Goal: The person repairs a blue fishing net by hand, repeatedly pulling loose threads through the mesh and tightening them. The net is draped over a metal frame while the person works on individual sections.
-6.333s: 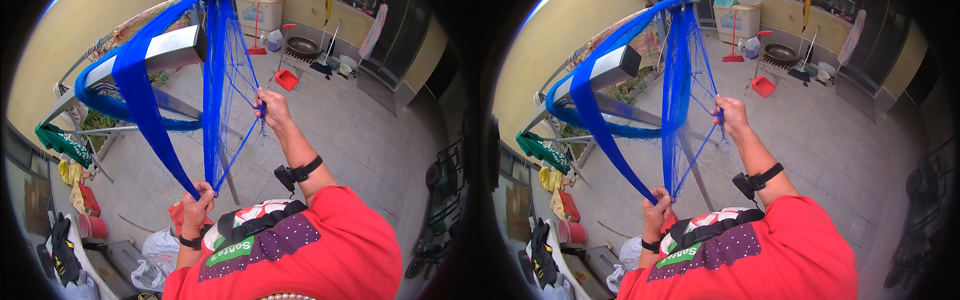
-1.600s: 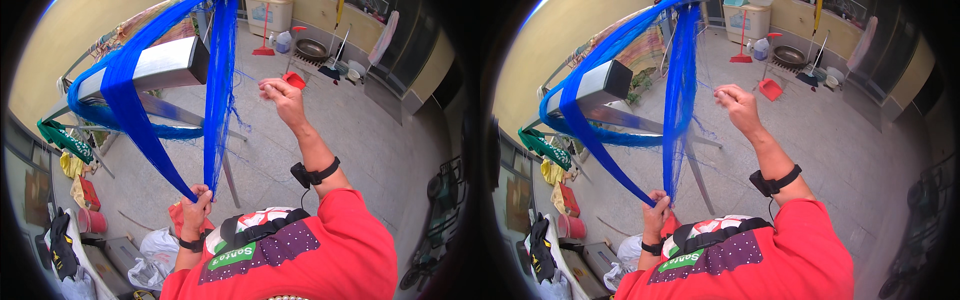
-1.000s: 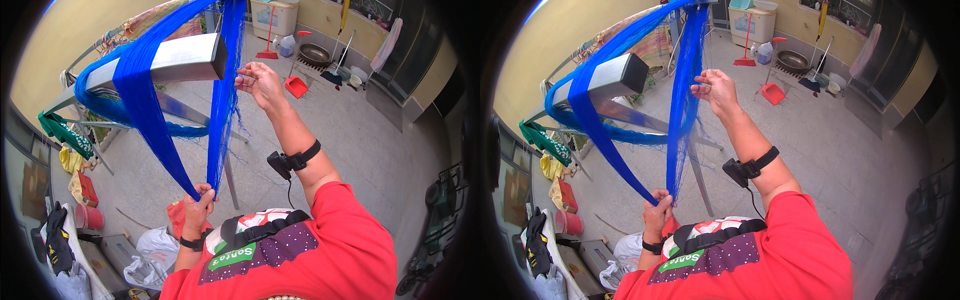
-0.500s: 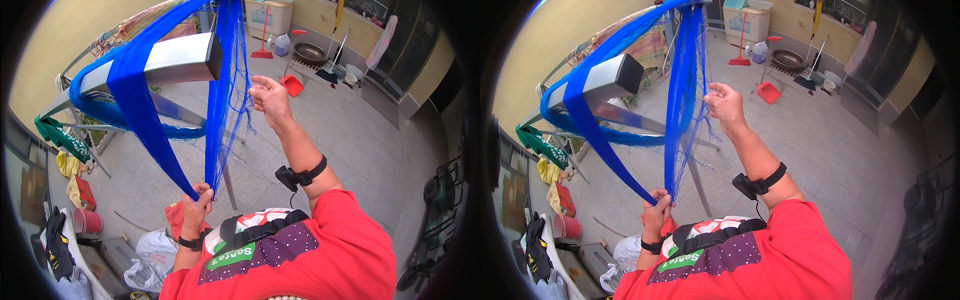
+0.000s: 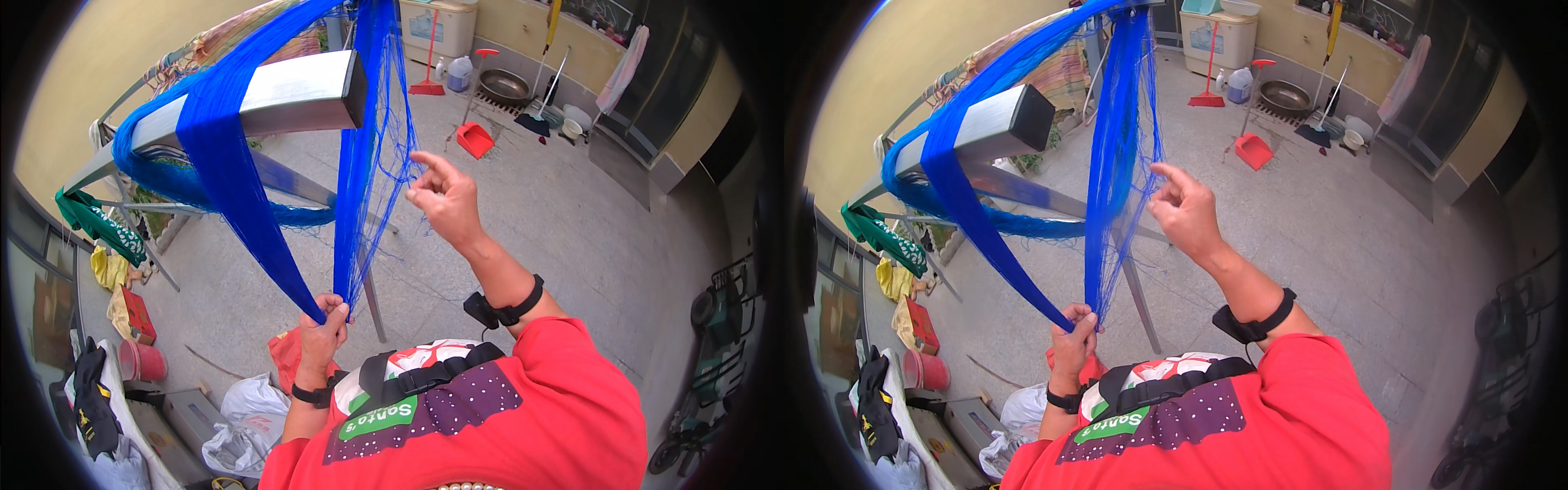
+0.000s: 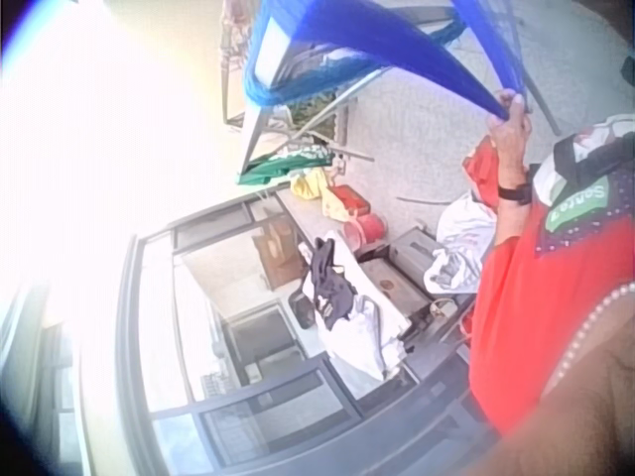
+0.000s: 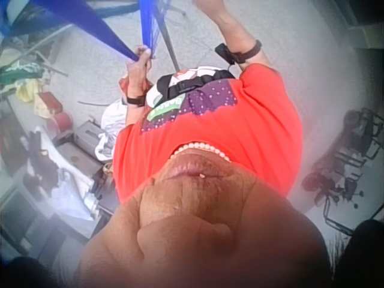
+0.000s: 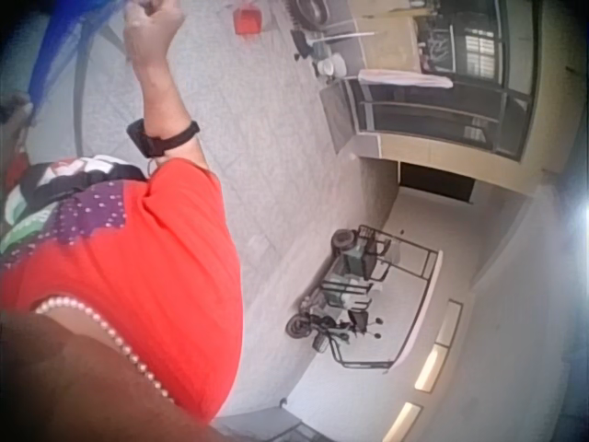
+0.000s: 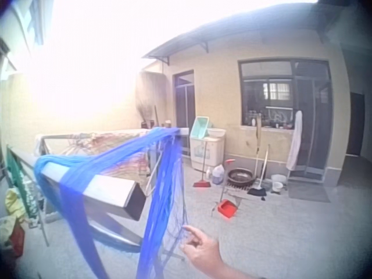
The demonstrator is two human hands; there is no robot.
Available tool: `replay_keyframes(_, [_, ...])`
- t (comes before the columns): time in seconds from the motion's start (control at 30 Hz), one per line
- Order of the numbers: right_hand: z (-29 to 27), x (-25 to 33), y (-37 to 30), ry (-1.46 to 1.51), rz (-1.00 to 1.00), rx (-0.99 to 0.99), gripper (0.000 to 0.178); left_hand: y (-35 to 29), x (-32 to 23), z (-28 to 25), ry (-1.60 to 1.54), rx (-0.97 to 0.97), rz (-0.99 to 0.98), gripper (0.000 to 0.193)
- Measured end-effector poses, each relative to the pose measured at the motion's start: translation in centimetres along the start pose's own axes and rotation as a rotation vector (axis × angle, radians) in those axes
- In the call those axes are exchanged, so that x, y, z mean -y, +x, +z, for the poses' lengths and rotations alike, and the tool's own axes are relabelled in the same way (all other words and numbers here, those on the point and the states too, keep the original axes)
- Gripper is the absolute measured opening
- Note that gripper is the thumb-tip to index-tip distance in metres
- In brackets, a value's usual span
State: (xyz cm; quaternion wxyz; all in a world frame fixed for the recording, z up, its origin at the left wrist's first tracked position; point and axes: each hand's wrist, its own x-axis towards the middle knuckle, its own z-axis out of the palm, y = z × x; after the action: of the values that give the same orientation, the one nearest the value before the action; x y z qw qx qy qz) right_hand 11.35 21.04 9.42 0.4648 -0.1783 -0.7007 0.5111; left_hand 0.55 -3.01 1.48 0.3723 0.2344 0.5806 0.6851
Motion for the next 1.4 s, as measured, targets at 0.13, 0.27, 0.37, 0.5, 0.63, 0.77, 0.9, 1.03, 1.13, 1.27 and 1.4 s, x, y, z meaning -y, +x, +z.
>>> replay_keyframes(0.13, [-1.3,0.0,-2.5,-0.053,-0.008,0.091,0.04,0.1,0.2,-0.2,0.013,-0.029,0.011,0.004])
replay_keyframes(0.27, [-3.5,-0.3,-4.8,0.05,0.112,0.093,0.037,0.3,0.4,-0.3,0.01,-0.039,0.05,0.004])
replay_keyframes(0.37, [-5.9,-0.7,-6.5,0.112,0.255,0.116,0.036,0.3,0.3,-0.4,0.016,-0.052,0.068,0.004])
replay_keyframes(0.5, [-9.1,-2.4,-8.4,0.014,0.316,0.093,0.034,0.1,0.3,-0.3,0.023,-0.086,0.101,0.004])
replay_keyframes(0.63, [-11.6,-5.2,-10.9,-0.11,0.337,0.04,0.023,0.1,0.4,-0.2,0.036,-0.104,0.13,0.004])
replay_keyframes(0.77, [-12.9,-8.2,-13.6,-0.221,0.349,-0.028,0.014,0.0,0.3,-0.4,0.053,-0.106,0.142,0.005])
replay_keyframes(0.9, [-15.1,-11.1,-16.3,-0.311,0.421,-0.064,0.013,0.1,0.3,-0.6,0.049,-0.129,0.142,0.005])
replay_keyframes(1.03, [-17.9,-14.5,-19.5,-0.323,0.531,-0.12,0.011,0.1,0.5,-0.6,0.054,-0.133,0.13,0.005])
replay_keyframes(1.13, [-19.6,-16.5,-22.0,-0.335,0.625,-0.152,0.011,0.2,0.7,-0.5,0.056,-0.113,0.175,0.005])
replay_keyframes(1.27, [-20.6,-18.0,-25.0,-0.324,0.713,-0.17,0.011,0.3,0.8,-0.3,0.056,-0.101,0.208,0.006])
replay_keyframes(1.4, [-22.2,-20.0,-28.9,-0.532,0.705,-0.058,0.014,0.4,0.8,-0.5,0.117,-0.168,0.181,0.006])
